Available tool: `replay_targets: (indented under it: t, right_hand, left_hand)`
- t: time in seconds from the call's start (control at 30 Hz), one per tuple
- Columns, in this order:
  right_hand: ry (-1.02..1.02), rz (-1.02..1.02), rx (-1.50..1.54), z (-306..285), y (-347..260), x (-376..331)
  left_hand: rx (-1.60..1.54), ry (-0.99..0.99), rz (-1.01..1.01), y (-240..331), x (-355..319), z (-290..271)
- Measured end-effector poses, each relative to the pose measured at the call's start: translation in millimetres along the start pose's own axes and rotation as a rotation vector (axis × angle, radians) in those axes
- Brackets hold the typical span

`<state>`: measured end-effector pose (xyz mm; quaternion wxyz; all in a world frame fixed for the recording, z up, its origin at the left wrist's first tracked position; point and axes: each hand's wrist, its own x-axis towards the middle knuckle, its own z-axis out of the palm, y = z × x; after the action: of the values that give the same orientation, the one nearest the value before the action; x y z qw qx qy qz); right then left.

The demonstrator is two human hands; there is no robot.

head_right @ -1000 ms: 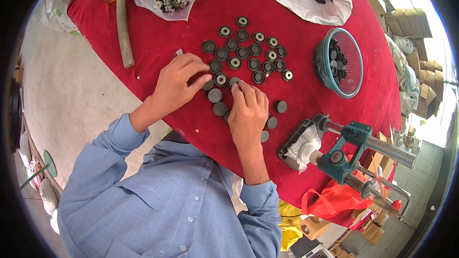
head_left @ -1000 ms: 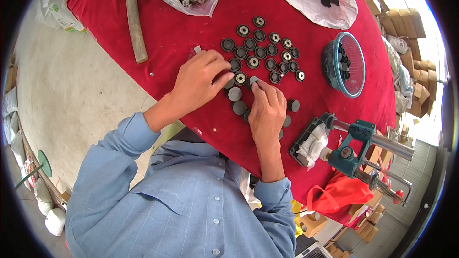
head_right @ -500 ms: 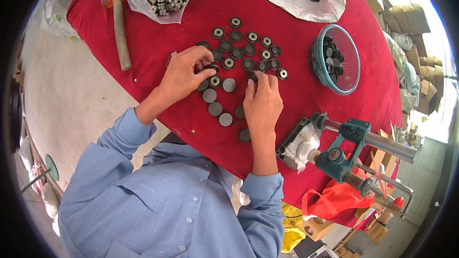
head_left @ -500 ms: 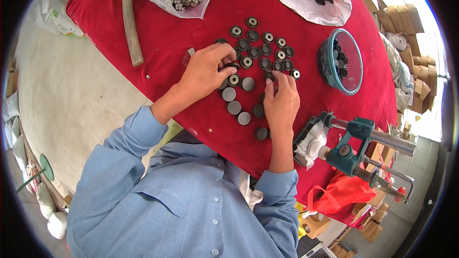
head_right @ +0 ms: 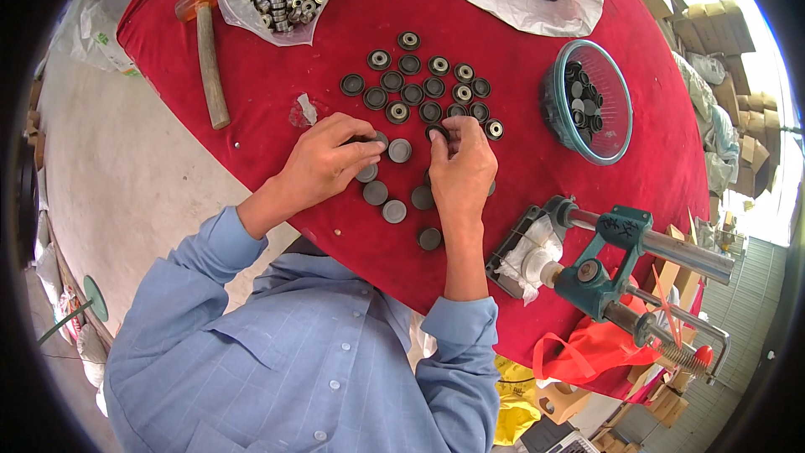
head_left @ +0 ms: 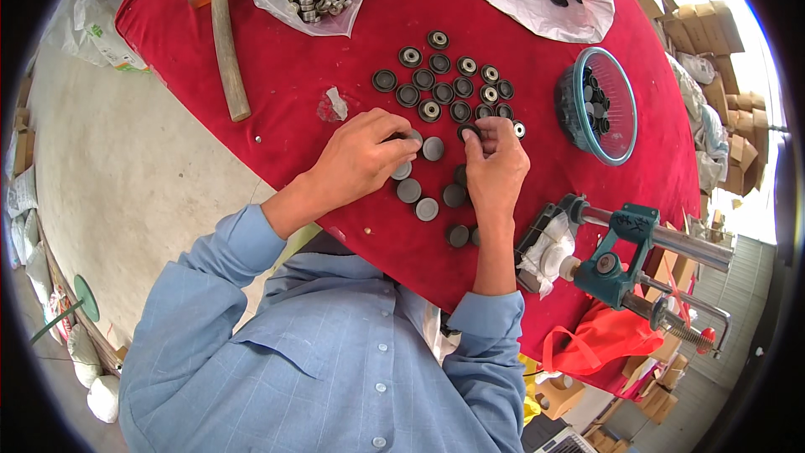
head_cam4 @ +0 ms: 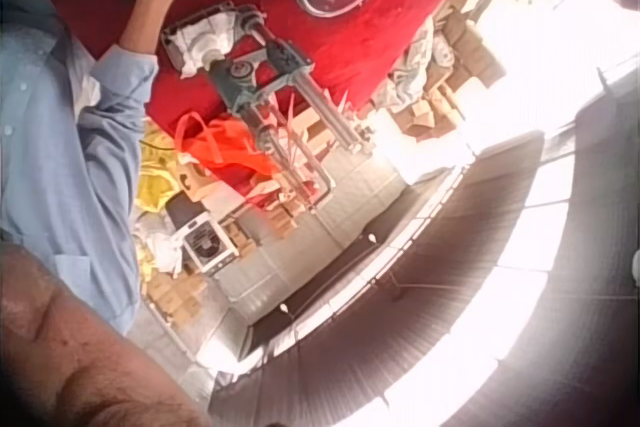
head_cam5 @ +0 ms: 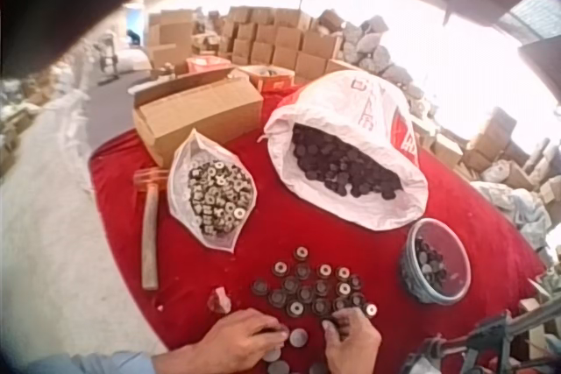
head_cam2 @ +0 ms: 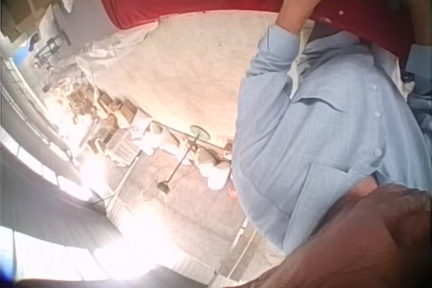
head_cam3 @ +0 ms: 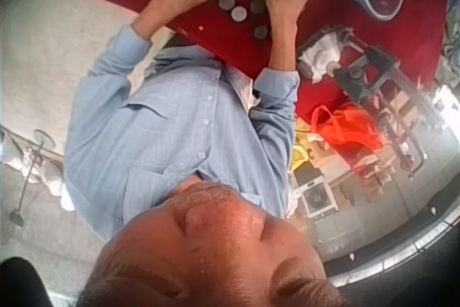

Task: The person arranges small circular magnets on a red tablecloth and then uses a manual press to process them one by one. They pick up each magnet, place it into the press, operate the lever, and then remove the processed item.

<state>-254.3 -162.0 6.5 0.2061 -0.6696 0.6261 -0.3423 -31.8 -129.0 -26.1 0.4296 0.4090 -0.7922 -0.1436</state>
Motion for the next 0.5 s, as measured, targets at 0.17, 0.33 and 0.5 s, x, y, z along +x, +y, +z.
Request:
replay_targets:
  t: [0.17, 0.33, 0.5]
  right_hand:
    - [0.017, -0.051, 0.112, 2, -16, 5]
    - [0.02, -0.125, 0.092, 12, -24, 11]
    - [0.001, -0.202, 0.065, 26, -23, 18]
  left_hand:
    - [0.0, 0.012, -0.035, -2, -9, 1]
    - [0.034, -0.003, -0.075, -4, -9, 4]
    - [0.044, -0.06, 0.037, 1, -9, -3]
